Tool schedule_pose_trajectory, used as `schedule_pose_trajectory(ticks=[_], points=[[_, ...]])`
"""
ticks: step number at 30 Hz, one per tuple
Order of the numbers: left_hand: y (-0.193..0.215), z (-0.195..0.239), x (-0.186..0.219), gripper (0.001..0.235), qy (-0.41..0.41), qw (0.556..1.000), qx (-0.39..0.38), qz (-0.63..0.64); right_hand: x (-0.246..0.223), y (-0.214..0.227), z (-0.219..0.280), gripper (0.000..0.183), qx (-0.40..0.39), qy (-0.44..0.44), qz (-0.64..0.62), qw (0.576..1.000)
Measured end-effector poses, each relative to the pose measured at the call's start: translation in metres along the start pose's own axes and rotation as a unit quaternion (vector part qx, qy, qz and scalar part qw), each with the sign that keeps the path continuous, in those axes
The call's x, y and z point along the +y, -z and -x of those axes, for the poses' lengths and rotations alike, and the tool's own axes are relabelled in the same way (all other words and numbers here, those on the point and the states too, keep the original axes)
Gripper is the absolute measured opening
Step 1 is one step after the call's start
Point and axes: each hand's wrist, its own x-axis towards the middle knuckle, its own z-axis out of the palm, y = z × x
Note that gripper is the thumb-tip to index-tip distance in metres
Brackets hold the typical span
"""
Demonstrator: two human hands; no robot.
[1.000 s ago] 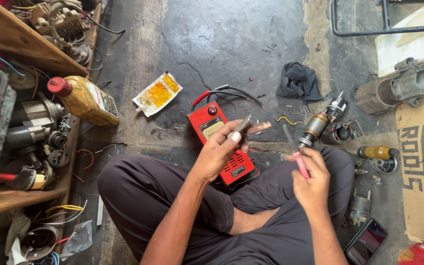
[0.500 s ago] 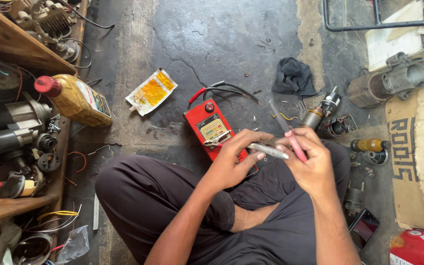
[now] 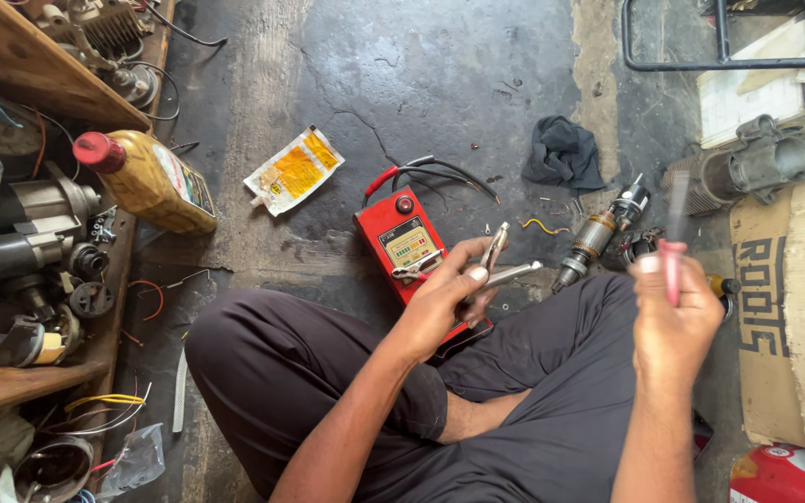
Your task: The person sits on the floor and uses pliers to strip the insulation from the ends of black electrical cables. They then insert the exposed wires into a red testing device and wrap the connections with electrical tape.
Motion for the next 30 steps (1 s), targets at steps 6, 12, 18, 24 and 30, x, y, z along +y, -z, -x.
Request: schedule_pose_trajectory(ticks=[6,12,18,24,30], points=[[-0.006,0.006,0.0,0.041,0.019,0.996,-0.03,0.076,-0.027,0.003,0.017,0.034,-0.1,0.235,0.255,0.933],[-0.007,0.005,-0.005,0.037,0.008,0.997,-0.035,0.068,-0.049,0.014,0.017,0.019,-0.136,0.397,0.496,0.76],[-0.008,0.004,-0.009,0.038,0.022,0.999,-0.028,0.034,-0.064,0.023,0.004,0.019,-0.181,0.446,0.527,0.7],[-0.006,0.005,-0.008,0.039,0.012,0.999,-0.039,-0.001,-0.078,0.02,-0.003,0.023,-0.186,0.475,0.572,0.642],[-0.006,0.007,-0.005,0.041,0.022,0.999,-0.047,-0.011,-0.075,0.025,-0.015,0.021,-0.21,0.521,0.567,0.603]])
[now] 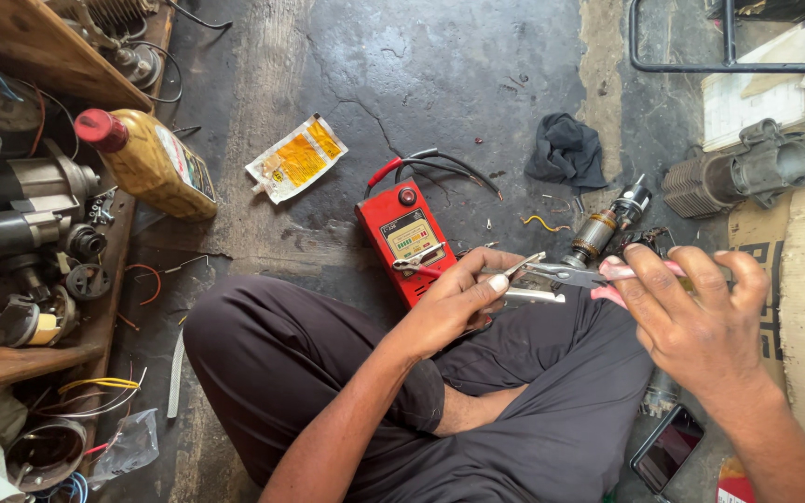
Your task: The person sits on the floor and uses pliers to strip the insulation from the ends of black electrical cables. They then insert the exposed wires into a red testing device and wrap the connections with electrical tape.
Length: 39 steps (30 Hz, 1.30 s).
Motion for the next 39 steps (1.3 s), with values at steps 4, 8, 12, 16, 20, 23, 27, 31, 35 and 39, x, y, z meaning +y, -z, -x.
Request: schedule_pose_trajectory(ticks=[4,8,12,16,20,23,27,31,35,39], points=[[0.002,0.001,0.005,0.041,0.032,0.999,-0.001,0.019,0.008,-0.005,0.004,0.015,-0.004,0.028,0.002,1.0],[0.004,0.003,0.006,0.042,0.027,0.999,-0.016,-0.006,0.012,-0.01,0.007,0.017,0.007,0.051,-0.006,0.999],[0.005,0.004,0.007,0.042,0.061,0.998,-0.012,0.004,0.016,-0.013,0.008,0.021,0.004,0.059,-0.023,0.998],[0.005,0.004,0.008,0.041,0.054,0.998,-0.023,-0.001,0.018,-0.013,0.008,0.024,0.009,0.065,-0.034,0.997],[0.004,0.003,0.006,0.041,0.054,0.998,-0.017,-0.04,0.018,-0.013,0.008,0.025,0.018,0.073,-0.045,0.996],[0.004,0.004,0.006,0.042,0.063,0.995,-0.012,-0.07,0.018,-0.012,0.007,0.025,0.03,0.082,-0.053,0.995],[0.005,0.005,0.004,0.042,0.048,0.994,-0.02,-0.095,0.015,-0.012,0.006,0.022,0.019,0.084,-0.036,0.996],[0.003,0.005,-0.001,0.043,0.034,0.996,-0.02,-0.074,0.006,-0.018,0.008,0.011,0.017,0.065,-0.036,0.997],[-0.001,0.005,-0.006,0.043,0.023,0.998,-0.003,-0.062,-0.005,-0.024,0.009,0.017,0.033,0.024,-0.062,0.997],[-0.006,0.002,-0.014,0.043,-0.017,0.999,0.009,-0.037,-0.017,-0.028,0.009,0.022,0.053,-0.022,-0.092,0.994]])
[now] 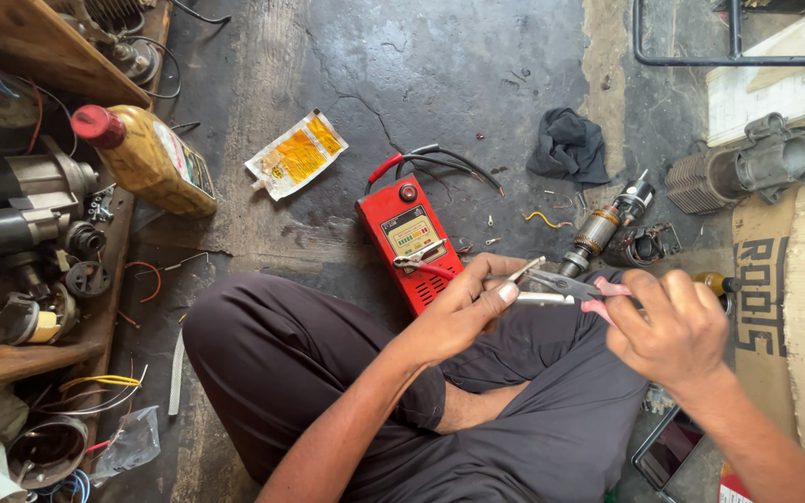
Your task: The person sits on the floor and uses pliers to strip the insulation from the ends of black electrical cables. They then insert the exposed wires into a red testing device and wrap the connections with electrical tape.
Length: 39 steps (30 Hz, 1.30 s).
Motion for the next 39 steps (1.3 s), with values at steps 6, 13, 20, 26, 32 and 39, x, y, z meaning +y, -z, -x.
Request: schedule_pose_trajectory(ticks=[6,13,20,26,32,39], points=[[-0.005,-0.001,-0.007,0.043,-0.049,0.998,0.034,-0.037,-0.023,-0.017,0.002,0.016,0.042,-0.093,-0.081,0.991],[-0.006,-0.006,-0.013,0.042,-0.141,0.985,0.048,-0.09,-0.054,-0.027,-0.001,0.013,0.058,-0.198,-0.141,0.968],[0.018,-0.017,-0.014,0.043,-0.108,0.944,0.159,-0.269,-0.06,-0.042,-0.008,0.019,0.084,-0.201,-0.124,0.968],[0.078,-0.028,-0.018,0.032,0.011,0.781,0.349,-0.518,-0.021,-0.124,0.022,0.013,-0.1,-0.419,-0.283,0.857],[0.103,-0.045,-0.038,0.028,0.082,0.746,0.38,-0.54,-0.019,-0.207,0.041,0.019,-0.185,-0.381,-0.243,0.873],[0.101,-0.05,-0.012,0.05,0.087,0.606,0.369,-0.699,-0.026,-0.224,0.045,0.033,-0.28,-0.304,-0.154,0.897]])
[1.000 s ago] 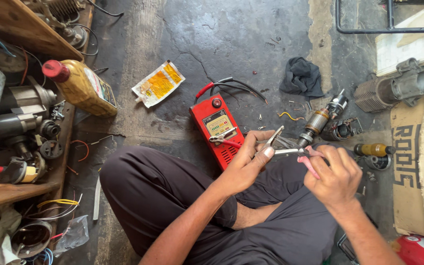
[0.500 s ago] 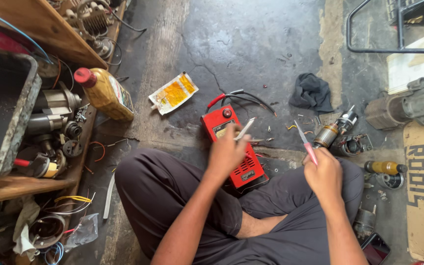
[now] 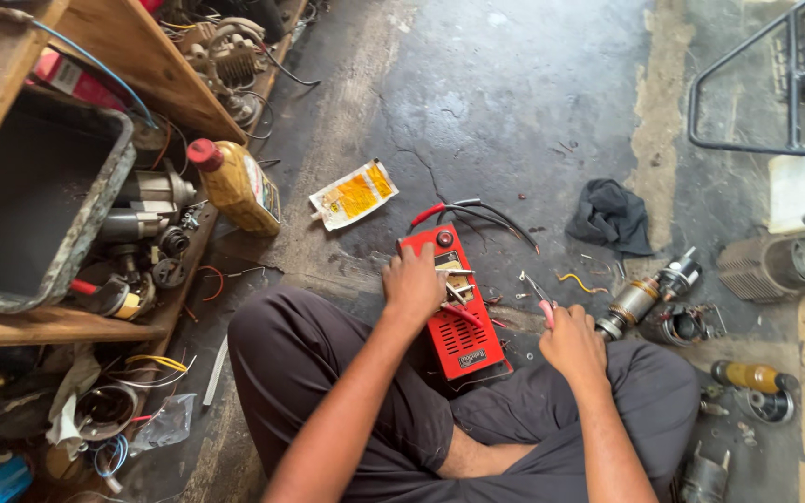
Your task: The person sits on the floor and uses pliers to strip the insulation from the ends of black electrical cables. They then insert the exposed wires into a red testing device and wrap the connections with electrical tape.
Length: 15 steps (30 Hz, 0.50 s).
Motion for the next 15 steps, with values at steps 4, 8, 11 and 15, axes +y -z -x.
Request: schedule_pose_trajectory(ticks=[4,8,11,15], points=[[0.028,-0.038,-0.022,0.03,-0.032,0.999,-0.022,-0.024,-0.001,0.0,0.003,0.058,-0.007,0.018,0.045,0.999],[0.054,-0.109,-0.073,0.018,-0.023,0.986,-0.028,0.165,-0.009,0.006,-0.002,0.074,-0.092,0.008,0.083,0.992],[0.069,-0.179,-0.13,0.02,0.016,0.942,-0.008,0.336,-0.011,0.007,-0.003,0.079,-0.125,-0.005,0.079,0.989],[0.082,-0.248,-0.209,0.031,0.094,0.966,0.175,0.162,-0.014,0.007,-0.013,0.075,-0.179,-0.029,0.088,0.98]])
